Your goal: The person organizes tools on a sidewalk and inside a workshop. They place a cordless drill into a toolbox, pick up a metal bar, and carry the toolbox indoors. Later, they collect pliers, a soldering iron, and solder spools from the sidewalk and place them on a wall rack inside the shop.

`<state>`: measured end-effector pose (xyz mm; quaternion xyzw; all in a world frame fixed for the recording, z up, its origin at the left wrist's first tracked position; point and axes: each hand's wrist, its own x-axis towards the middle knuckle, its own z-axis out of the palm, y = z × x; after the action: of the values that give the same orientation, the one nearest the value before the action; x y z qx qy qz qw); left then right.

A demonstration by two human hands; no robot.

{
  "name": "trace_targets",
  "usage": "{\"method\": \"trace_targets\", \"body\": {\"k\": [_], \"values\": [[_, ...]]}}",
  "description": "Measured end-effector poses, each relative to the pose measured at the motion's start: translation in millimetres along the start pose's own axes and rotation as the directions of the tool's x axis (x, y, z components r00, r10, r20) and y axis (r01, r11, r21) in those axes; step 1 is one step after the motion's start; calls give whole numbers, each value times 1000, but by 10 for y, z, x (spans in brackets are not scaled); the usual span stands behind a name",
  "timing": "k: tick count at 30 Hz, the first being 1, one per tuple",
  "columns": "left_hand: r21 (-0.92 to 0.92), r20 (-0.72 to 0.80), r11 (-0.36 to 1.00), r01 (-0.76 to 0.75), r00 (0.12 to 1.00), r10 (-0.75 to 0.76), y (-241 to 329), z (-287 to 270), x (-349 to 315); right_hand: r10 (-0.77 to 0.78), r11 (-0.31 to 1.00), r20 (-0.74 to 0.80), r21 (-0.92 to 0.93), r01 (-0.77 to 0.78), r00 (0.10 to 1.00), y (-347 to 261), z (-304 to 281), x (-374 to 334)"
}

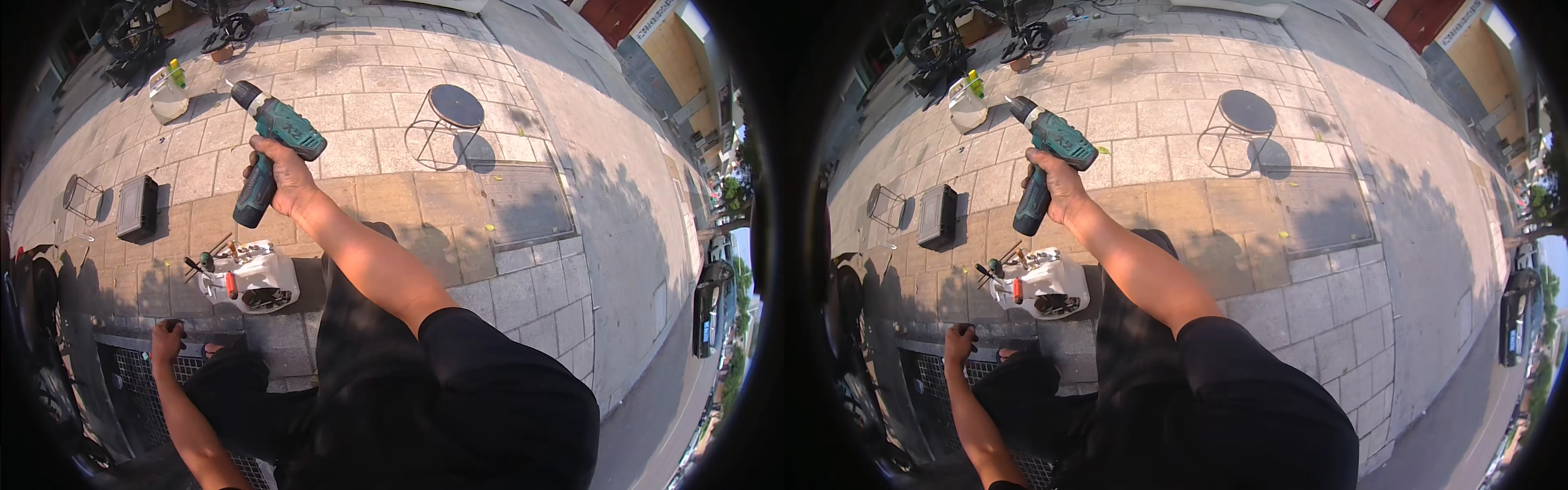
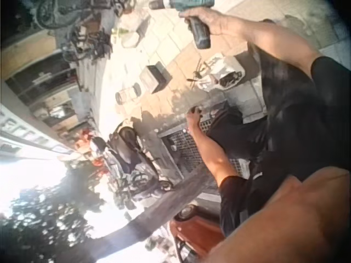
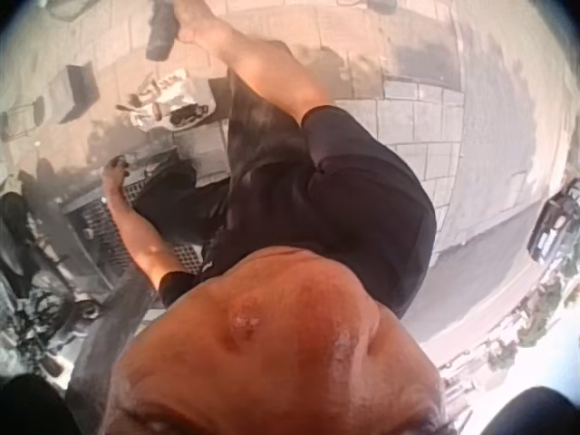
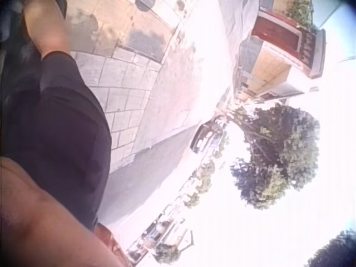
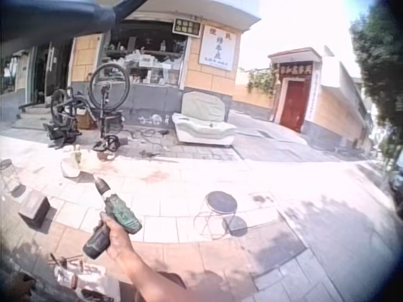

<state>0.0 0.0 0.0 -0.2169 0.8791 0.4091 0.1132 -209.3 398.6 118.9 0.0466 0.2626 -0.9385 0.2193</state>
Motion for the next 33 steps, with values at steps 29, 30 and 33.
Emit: {"method": "trace_targets", "body": {"k": [29,30,33], "values": [[411,-590,899,-151,707,389,1136,371,816,22,996,216,-93,-2,976,-429,-28,-142],[397,-602,901,-177,690,400,1117,364,800,66,990,168,-131,-44,984,-412,-35,-121],[390,-579,889,-241,687,440,1188,450,759,27,953,-58,-301,-43,998,-385,-179,-63]]}}
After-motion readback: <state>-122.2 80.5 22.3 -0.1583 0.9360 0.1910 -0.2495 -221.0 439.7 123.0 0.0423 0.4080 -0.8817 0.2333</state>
